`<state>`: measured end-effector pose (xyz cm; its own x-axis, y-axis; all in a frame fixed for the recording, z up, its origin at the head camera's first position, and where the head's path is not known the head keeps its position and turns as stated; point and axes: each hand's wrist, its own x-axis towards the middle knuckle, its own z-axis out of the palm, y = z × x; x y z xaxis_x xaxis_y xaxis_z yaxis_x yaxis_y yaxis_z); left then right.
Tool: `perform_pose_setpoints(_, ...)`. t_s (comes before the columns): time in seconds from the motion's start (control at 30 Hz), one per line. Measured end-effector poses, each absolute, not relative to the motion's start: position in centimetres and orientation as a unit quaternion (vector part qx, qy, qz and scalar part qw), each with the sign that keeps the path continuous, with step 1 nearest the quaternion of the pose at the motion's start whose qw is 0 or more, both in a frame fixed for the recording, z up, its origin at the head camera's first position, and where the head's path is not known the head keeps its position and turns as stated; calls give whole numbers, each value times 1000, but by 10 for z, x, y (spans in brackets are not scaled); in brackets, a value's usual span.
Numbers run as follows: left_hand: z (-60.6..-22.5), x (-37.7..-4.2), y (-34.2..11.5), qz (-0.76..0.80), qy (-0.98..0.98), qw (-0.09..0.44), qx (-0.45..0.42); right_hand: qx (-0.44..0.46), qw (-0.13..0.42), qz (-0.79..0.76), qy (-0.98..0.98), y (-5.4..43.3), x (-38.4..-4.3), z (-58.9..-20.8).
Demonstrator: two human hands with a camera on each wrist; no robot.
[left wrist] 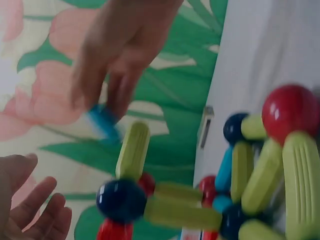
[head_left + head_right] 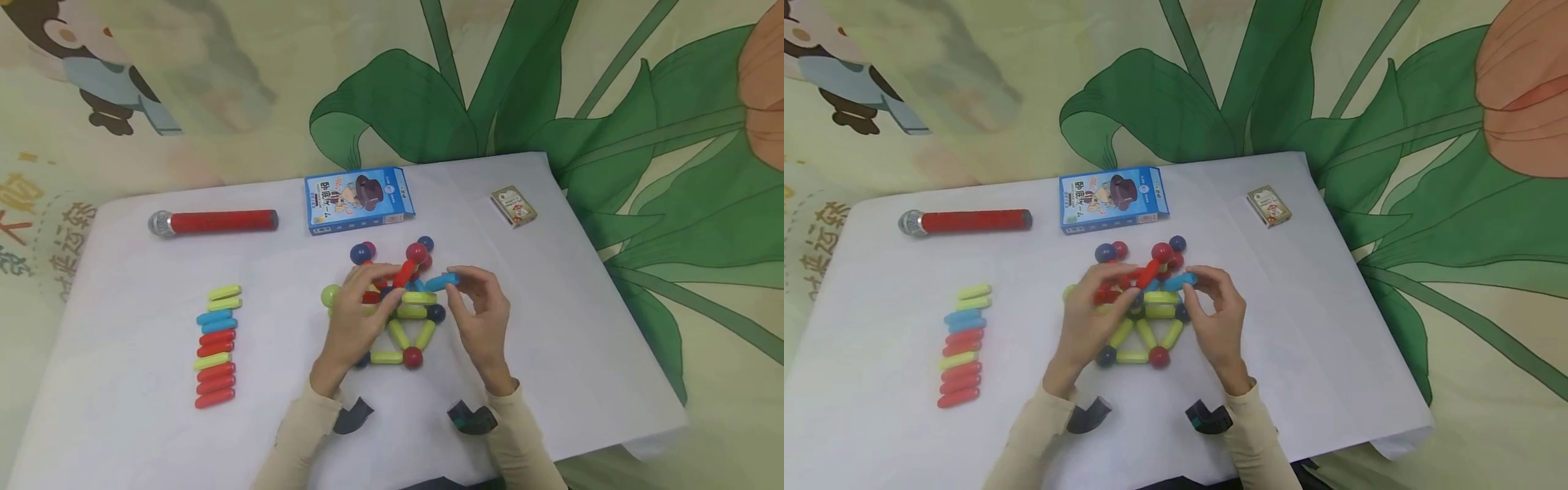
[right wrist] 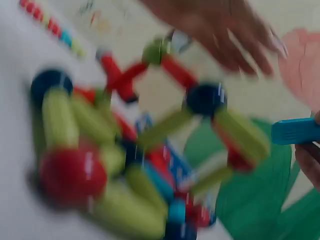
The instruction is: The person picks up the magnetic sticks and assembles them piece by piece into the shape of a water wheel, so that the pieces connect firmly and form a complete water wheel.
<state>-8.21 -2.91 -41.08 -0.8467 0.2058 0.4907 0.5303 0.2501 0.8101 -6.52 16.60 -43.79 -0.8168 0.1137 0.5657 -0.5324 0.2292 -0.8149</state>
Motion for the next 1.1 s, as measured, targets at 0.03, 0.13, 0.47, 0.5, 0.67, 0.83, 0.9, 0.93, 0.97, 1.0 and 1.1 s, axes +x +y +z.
perform_pose_setpoints(0.03,-412,-82,-35,-563,-782,149,-223,136,266,576,-761,171,-66,-443)
perform_pose_setpoints(0.13,-416,-83,-54,-565,-787,170,-181,132,243,496,-823,183,-63,-457)
perform_pose_setpoints(0.47,-419,-84,-54,-549,-796,158,-200,182,205,430,-860,189,-59,-480)
perform_pose_setpoints(0.5,-419,-84,-52,-544,-799,154,-204,182,204,436,-857,189,-59,-481)
perform_pose_setpoints(0.67,-417,-84,-45,-524,-811,148,-213,165,190,485,-837,189,-64,-479)
perform_pose_setpoints(0.83,-417,-86,-46,-513,-818,158,-206,84,171,533,-825,194,-104,-479)
perform_pose_setpoints(0.9,-418,-87,-48,-512,-819,158,-205,57,138,525,-838,197,-128,-483)
perform_pose_setpoints(0.93,-419,-87,-50,-509,-822,158,-203,50,116,511,-850,197,-140,-485)
perform_pose_setpoints(0.97,-421,-87,-51,-505,-824,159,-201,46,92,502,-859,198,-149,-487)
perform_pose_setpoints(1.0,-422,-87,-53,-502,-826,161,-199,44,72,490,-868,198,-157,-489)
perform_pose_setpoints(1.1,-427,-87,-59,-496,-831,173,-184,43,39,451,-890,196,-166,-492)
